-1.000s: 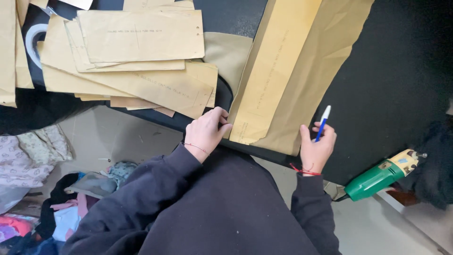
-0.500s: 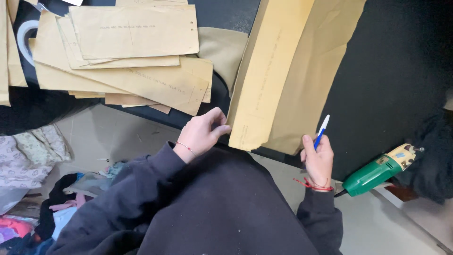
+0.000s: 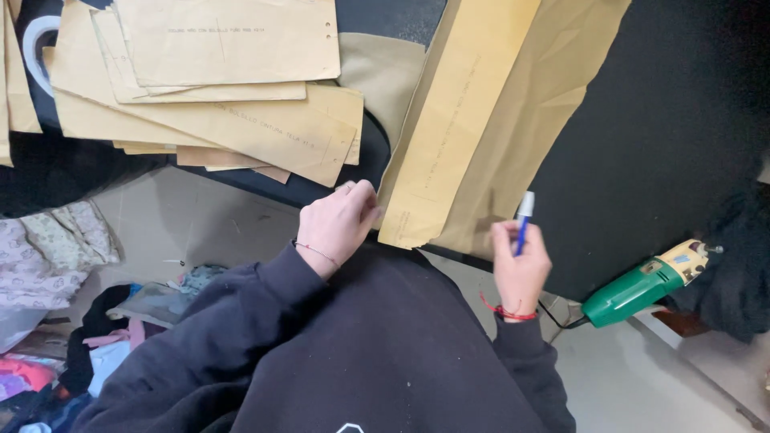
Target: Tracing and cutting fabric pieces using paper patterns and an electric rotary cutter.
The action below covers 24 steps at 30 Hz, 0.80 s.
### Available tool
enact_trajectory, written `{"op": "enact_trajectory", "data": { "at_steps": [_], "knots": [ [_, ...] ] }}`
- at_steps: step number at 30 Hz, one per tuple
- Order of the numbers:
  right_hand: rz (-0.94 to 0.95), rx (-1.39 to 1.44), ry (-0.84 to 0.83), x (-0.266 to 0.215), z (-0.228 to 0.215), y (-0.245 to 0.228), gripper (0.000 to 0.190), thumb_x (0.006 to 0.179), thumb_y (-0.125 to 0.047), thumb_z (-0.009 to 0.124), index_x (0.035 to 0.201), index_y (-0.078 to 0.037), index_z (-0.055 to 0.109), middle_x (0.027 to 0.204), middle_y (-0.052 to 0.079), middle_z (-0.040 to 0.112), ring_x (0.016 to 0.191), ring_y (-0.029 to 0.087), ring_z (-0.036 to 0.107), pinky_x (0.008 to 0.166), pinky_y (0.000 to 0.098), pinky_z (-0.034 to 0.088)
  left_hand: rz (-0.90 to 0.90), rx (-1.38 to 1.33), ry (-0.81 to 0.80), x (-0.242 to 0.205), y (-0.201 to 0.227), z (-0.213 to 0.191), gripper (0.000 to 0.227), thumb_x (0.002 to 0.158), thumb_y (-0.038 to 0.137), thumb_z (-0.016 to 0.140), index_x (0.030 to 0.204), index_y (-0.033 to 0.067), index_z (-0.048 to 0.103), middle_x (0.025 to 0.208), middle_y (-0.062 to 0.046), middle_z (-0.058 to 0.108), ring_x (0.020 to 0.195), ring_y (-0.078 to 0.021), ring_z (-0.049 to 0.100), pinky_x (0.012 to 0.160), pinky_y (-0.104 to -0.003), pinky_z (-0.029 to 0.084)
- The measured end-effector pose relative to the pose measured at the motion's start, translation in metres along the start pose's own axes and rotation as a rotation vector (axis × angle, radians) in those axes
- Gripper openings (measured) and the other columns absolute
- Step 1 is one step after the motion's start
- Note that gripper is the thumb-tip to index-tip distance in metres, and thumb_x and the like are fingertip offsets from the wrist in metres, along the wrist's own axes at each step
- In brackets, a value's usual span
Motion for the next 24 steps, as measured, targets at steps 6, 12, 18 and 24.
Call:
{"op": "enact_trajectory", "data": {
  "at_steps": [6, 12, 18, 24],
  "knots": [
    [0.201, 0.318, -0.594, -0.010, 0.054, -0.008, 0.017, 0.090, -0.014, 0.077, 0.102, -0.005, 0.071, 0.083, 0.002, 0.078, 0.072, 0.002, 0.066, 0.066, 0.0187, 0.050, -0.196, -0.079, -0.282, 0.008, -0.012, 0.026, 0.022, 0.084, 0.039, 0.074, 0.089, 0.0168, 0.072, 0.081, -0.003, 0.075, 0.077, -0.0282, 0.073, 0.065, -0.042, 0.057],
    [0.182, 0.312, -0.466, -0.010, 0.057, -0.012, 0.026, 0.083, -0.013, 0.084, 0.101, -0.001, 0.069, 0.080, 0.000, 0.073, 0.066, 0.002, 0.056, 0.059, 0.0194, 0.044, -0.148, -0.146, -0.213, 0.013, -0.020, 0.041, 0.023, 0.085, 0.042, 0.075, 0.087, 0.0188, 0.073, 0.081, -0.002, 0.076, 0.076, -0.0261, 0.074, 0.063, -0.041, 0.057],
    [0.165, 0.296, -0.448, -0.009, 0.061, -0.012, 0.026, 0.082, -0.013, 0.086, 0.099, -0.002, 0.068, 0.077, -0.001, 0.071, 0.066, 0.001, 0.057, 0.059, 0.0190, 0.045, -0.154, -0.104, -0.179, 0.012, -0.018, 0.041, 0.026, 0.085, 0.044, 0.076, 0.087, 0.0192, 0.069, 0.075, -0.003, 0.073, 0.072, -0.0284, 0.072, 0.059, -0.043, 0.054],
    [0.133, 0.319, -0.443, -0.010, 0.063, -0.015, 0.026, 0.084, -0.013, 0.085, 0.099, -0.002, 0.067, 0.076, -0.002, 0.069, 0.066, 0.000, 0.056, 0.060, 0.0192, 0.045, -0.044, -0.136, -0.089, 0.007, -0.025, 0.047, 0.031, 0.085, 0.039, 0.076, 0.091, 0.0160, 0.056, 0.069, 0.000, 0.070, 0.067, -0.0256, 0.070, 0.053, -0.042, 0.051]
  ]
}}
Point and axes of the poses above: each hand's wrist, its own x-axis towards the middle knuckle, its own z-axis out of the palm, y = z × x, the point moved 1 cm from there along x, towards the middle knuckle
